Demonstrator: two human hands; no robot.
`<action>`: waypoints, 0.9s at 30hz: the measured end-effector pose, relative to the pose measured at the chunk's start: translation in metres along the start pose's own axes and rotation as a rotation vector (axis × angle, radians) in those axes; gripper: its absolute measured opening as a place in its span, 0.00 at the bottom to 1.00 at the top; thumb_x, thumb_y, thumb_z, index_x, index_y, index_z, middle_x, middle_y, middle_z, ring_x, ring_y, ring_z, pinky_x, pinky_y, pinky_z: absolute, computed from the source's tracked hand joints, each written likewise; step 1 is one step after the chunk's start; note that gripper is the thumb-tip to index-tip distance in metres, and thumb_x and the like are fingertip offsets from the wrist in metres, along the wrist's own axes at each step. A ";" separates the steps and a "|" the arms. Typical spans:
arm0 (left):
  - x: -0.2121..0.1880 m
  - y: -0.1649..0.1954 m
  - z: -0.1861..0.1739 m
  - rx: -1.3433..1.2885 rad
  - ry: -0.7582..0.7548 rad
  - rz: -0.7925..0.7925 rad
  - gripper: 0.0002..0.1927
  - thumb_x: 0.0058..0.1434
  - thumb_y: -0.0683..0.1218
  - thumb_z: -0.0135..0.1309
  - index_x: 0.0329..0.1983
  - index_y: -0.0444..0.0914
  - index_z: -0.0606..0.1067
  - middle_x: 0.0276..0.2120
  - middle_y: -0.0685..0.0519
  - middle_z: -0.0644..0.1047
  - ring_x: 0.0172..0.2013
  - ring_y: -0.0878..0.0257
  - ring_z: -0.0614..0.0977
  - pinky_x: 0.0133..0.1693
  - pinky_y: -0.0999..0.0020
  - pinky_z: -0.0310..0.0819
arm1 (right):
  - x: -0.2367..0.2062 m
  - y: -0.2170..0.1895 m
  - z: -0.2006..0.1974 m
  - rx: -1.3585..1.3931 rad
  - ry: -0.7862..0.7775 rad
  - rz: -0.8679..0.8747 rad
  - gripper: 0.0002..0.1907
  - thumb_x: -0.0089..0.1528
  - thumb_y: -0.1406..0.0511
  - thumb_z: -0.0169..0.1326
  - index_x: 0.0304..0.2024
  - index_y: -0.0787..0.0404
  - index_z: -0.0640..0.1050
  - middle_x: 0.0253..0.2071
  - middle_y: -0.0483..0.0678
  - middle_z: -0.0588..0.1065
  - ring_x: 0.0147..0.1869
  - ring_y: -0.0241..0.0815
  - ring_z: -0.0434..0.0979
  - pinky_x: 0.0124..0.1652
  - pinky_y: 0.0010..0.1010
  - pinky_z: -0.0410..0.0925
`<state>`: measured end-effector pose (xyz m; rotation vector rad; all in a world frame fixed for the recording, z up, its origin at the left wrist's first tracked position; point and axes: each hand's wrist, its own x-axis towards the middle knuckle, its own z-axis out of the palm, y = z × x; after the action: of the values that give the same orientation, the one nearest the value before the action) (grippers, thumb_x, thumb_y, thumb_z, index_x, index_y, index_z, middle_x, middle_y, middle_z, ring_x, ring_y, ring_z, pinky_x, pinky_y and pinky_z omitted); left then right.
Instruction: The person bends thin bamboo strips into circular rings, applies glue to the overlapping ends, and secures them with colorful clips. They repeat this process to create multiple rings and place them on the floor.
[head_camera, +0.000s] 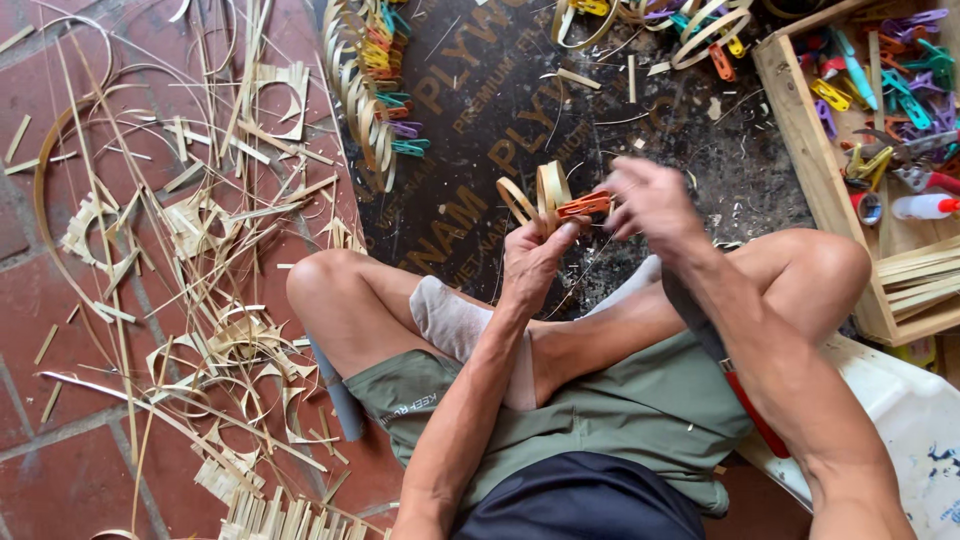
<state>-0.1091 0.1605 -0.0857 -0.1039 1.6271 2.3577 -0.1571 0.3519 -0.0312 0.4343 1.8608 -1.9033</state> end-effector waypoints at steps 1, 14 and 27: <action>0.002 -0.002 -0.002 -0.033 -0.037 0.002 0.11 0.68 0.45 0.58 0.48 0.33 0.82 0.38 0.57 0.82 0.37 0.73 0.78 0.41 0.77 0.70 | -0.007 -0.012 -0.009 -0.001 -0.024 -0.082 0.19 0.67 0.63 0.45 0.59 0.62 0.73 0.39 0.42 0.81 0.30 0.29 0.79 0.27 0.23 0.75; -0.005 -0.005 -0.012 -0.451 -0.020 -0.272 0.09 0.68 0.46 0.55 0.45 0.36 0.77 0.36 0.51 0.83 0.39 0.63 0.83 0.39 0.64 0.78 | -0.027 -0.048 -0.132 -0.691 0.265 -0.290 0.15 0.63 0.60 0.62 0.48 0.62 0.84 0.37 0.46 0.81 0.36 0.33 0.78 0.35 0.25 0.70; 0.003 -0.009 -0.007 -0.630 -0.011 -0.264 0.11 0.72 0.47 0.51 0.50 0.35 0.76 0.32 0.50 0.80 0.39 0.58 0.83 0.40 0.61 0.79 | 0.097 -0.037 -0.144 -1.560 0.645 -0.528 0.12 0.68 0.62 0.54 0.35 0.65 0.75 0.27 0.54 0.76 0.25 0.46 0.75 0.20 0.35 0.66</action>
<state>-0.1107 0.1574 -0.0974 -0.3982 0.7514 2.5464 -0.2710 0.4858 -0.0555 -0.0406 3.3445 0.0545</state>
